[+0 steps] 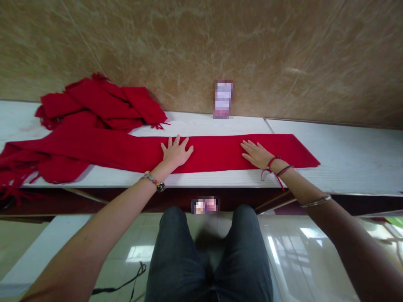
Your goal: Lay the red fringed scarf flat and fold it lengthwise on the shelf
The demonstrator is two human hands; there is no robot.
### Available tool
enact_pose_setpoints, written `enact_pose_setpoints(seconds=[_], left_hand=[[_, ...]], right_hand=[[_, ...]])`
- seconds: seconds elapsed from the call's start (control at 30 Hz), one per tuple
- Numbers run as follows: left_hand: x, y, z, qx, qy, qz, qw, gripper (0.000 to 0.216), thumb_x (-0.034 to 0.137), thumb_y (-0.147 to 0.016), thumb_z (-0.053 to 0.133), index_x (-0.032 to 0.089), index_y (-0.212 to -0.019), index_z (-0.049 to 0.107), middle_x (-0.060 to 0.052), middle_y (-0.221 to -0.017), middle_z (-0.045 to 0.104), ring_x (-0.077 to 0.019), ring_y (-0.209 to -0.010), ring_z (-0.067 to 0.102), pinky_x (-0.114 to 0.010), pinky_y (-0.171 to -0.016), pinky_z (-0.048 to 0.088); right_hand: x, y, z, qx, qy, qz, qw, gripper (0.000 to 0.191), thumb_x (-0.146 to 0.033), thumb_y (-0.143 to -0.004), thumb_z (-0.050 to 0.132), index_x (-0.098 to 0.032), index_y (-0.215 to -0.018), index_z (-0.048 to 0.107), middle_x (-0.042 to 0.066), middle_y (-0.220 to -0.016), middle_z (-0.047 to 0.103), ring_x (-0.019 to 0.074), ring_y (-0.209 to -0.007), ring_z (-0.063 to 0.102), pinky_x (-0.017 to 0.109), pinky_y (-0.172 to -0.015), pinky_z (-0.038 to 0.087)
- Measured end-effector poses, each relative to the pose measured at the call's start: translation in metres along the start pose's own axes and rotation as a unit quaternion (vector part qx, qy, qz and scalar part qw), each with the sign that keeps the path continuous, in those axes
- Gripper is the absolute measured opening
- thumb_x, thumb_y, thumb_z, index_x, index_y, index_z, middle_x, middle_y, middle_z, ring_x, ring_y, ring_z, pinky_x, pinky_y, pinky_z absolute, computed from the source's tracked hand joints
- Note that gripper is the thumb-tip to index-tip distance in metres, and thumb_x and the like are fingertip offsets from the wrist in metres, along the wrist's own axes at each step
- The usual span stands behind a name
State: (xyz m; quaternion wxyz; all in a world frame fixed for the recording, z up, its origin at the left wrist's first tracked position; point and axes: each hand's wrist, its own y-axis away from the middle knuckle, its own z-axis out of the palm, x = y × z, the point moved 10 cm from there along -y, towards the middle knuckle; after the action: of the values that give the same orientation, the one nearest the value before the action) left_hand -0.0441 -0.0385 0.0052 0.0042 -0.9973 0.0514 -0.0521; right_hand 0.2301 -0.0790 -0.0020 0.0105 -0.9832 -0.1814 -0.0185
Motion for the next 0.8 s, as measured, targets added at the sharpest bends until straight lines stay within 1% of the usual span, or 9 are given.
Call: enact_pose_setpoints(seconds=[0.1, 0.2, 0.33, 0.43, 0.5, 0.53, 0.63, 0.73, 0.8], left_hand=[[0.000, 0.000, 0.000, 0.002, 0.003, 0.005, 1.000, 0.062, 0.055, -0.089, 0.019, 0.028, -0.144, 0.029, -0.007, -0.153, 0.019, -0.0377, -0.139, 0.012, -0.065, -0.106, 0.016], [0.001, 0.001, -0.001, 0.004, 0.009, 0.009, 1.000, 0.063, 0.056, -0.088, 0.019, 0.027, -0.143, 0.030, -0.008, -0.153, 0.020, -0.0385, -0.139, 0.013, -0.065, -0.105, 0.016], [0.001, 0.001, -0.001, 0.010, 0.013, 0.013, 1.000, 0.062, 0.055, -0.089, 0.020, 0.027, -0.143, 0.031, -0.009, -0.153, 0.021, -0.0393, -0.139, 0.013, -0.066, -0.105, 0.017], [0.003, 0.002, -0.004, 0.024, 0.015, 0.018, 0.999, 0.061, 0.052, -0.089, 0.023, 0.024, -0.141, 0.036, -0.010, -0.152, 0.024, -0.0399, -0.138, 0.017, -0.067, -0.103, 0.019], [0.009, 0.005, -0.012, 0.055, 0.006, 0.035, 0.998, 0.056, 0.046, -0.090, 0.025, 0.021, -0.137, 0.042, -0.011, -0.149, 0.029, -0.0374, -0.136, 0.022, -0.064, -0.105, 0.020], [0.014, 0.008, -0.017, 0.074, -0.001, 0.052, 0.996, 0.053, 0.042, -0.091, 0.026, 0.020, -0.135, 0.044, -0.011, -0.148, 0.032, -0.0350, -0.136, 0.024, -0.063, -0.106, 0.020], [0.032, 0.018, -0.024, 0.096, -0.017, 0.116, 0.988, 0.049, 0.036, -0.092, 0.026, 0.019, -0.134, 0.046, -0.009, -0.147, 0.034, -0.0294, -0.137, 0.025, -0.057, -0.109, 0.018], [0.041, 0.029, -0.013, 0.039, -0.013, 0.154, 0.987, 0.055, 0.047, -0.092, 0.027, 0.022, -0.140, 0.037, -0.009, -0.152, 0.025, -0.0326, -0.139, 0.018, -0.059, -0.108, 0.019], [0.041, 0.036, -0.002, -0.017, -0.011, 0.167, 0.986, 0.062, 0.057, -0.090, 0.028, 0.026, -0.143, 0.030, -0.009, -0.154, 0.018, -0.0352, -0.140, 0.013, -0.060, -0.107, 0.018]], right_hand=[[0.027, 0.015, 0.004, -0.009, 0.002, 0.053, 0.999, 0.056, -0.039, -0.093, 0.021, -0.018, -0.143, 0.031, 0.009, -0.150, 0.027, 0.0271, -0.138, 0.023, 0.056, -0.106, 0.027], [0.089, 0.042, 0.007, -0.010, 0.001, 0.139, 0.990, 0.056, -0.038, -0.093, 0.017, -0.020, -0.144, 0.031, 0.008, -0.150, 0.027, 0.0273, -0.137, 0.026, 0.057, -0.104, 0.029], [0.164, 0.081, 0.006, -0.009, 0.011, 0.246, 0.969, 0.056, -0.035, -0.091, 0.020, -0.016, -0.141, 0.036, 0.013, -0.147, 0.033, 0.0302, -0.134, 0.032, 0.058, -0.101, 0.034], [0.185, 0.093, 0.001, -0.005, 0.011, 0.294, 0.956, 0.056, -0.035, -0.090, 0.024, -0.010, -0.137, 0.041, 0.018, -0.143, 0.038, 0.0343, -0.132, 0.033, 0.061, -0.099, 0.033], [0.171, 0.087, -0.006, 0.013, 0.006, 0.283, 0.959, 0.057, -0.035, -0.090, 0.025, -0.006, -0.136, 0.042, 0.020, -0.144, 0.035, 0.0332, -0.134, 0.030, 0.057, -0.103, 0.031], [0.153, 0.079, -0.011, 0.028, -0.001, 0.256, 0.966, 0.057, -0.035, -0.091, 0.024, -0.004, -0.136, 0.041, 0.020, -0.145, 0.034, 0.0318, -0.136, 0.027, 0.054, -0.105, 0.029], [0.069, 0.048, -0.024, 0.074, -0.038, 0.116, 0.990, 0.055, -0.037, -0.093, 0.023, -0.008, -0.137, 0.041, 0.017, -0.147, 0.032, 0.0288, -0.137, 0.025, 0.051, -0.108, 0.027], [-0.018, 0.020, -0.023, 0.063, -0.060, 0.012, 0.996, 0.058, -0.044, -0.093, 0.024, -0.013, -0.139, 0.038, 0.014, -0.148, 0.031, 0.0274, -0.137, 0.024, 0.050, -0.109, 0.026], [-0.057, 0.007, -0.019, 0.049, -0.063, -0.019, 0.997, 0.060, -0.046, -0.093, 0.025, -0.012, -0.141, 0.037, 0.014, -0.148, 0.031, 0.0274, -0.137, 0.024, 0.050, -0.108, 0.027]])
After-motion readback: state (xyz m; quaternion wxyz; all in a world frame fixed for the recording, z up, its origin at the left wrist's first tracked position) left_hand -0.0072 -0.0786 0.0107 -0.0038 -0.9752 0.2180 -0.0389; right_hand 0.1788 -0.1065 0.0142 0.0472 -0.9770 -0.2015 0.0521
